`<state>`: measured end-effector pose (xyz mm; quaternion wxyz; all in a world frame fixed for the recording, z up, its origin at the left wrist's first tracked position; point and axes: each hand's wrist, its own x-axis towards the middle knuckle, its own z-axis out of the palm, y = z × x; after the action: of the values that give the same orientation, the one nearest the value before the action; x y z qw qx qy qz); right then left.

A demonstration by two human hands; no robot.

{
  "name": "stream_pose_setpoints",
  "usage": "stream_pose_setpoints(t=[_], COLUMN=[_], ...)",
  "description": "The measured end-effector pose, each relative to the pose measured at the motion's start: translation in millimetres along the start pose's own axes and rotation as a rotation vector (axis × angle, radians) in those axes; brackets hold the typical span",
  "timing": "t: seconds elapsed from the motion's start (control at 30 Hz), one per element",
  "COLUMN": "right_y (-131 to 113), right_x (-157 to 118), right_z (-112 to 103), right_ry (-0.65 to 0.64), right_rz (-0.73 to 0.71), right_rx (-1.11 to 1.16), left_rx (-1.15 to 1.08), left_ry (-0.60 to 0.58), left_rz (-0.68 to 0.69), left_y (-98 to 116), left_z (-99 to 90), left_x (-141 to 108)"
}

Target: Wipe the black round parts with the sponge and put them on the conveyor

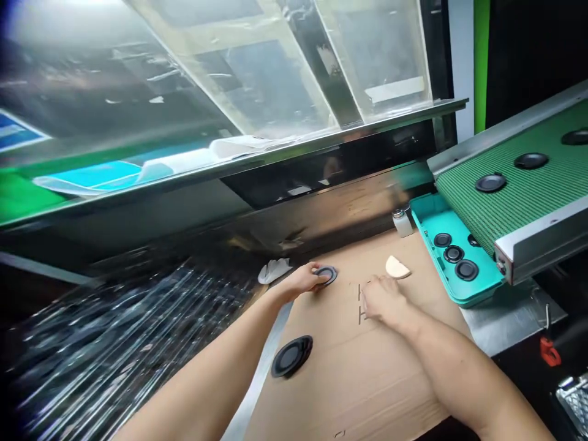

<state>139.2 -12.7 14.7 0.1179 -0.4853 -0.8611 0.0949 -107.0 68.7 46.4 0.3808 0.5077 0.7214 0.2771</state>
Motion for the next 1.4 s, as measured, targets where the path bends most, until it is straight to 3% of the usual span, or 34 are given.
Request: stream_pose_setpoints(t=[0.23,0.4,0.63,1.0,1.4], right_y=[5.2,16.0,26.1,31.9,35.0], right_x=[3.3,8.3,6.1,8.1,11.3], right_z=[-2.4,-4.5,-10.1,-4.4,2.1], right_ry=[0.044,0.145,0.252,0.169,0.202], right_rz=[0.061,0.164,0.304,0.364,0.357], right_rx=[0.076,0.022,-0.052,-0.069,-0.091], left_rx=[-0.112,-0.128,-0.058,-0.042,-0.013], left_ry=[-0.006,0.110,0.234,0.272,0.266], left_rz=[-0.036,-0.043,-0.058,-0.122,-0.143], left_y=[-14.2,-22.8,-22.6,-15.9,-13.7], left_z=[12.7,26.2,20.3,24.3,20.0], left_x=[8.4,8.8,12.5,15.1,10.2])
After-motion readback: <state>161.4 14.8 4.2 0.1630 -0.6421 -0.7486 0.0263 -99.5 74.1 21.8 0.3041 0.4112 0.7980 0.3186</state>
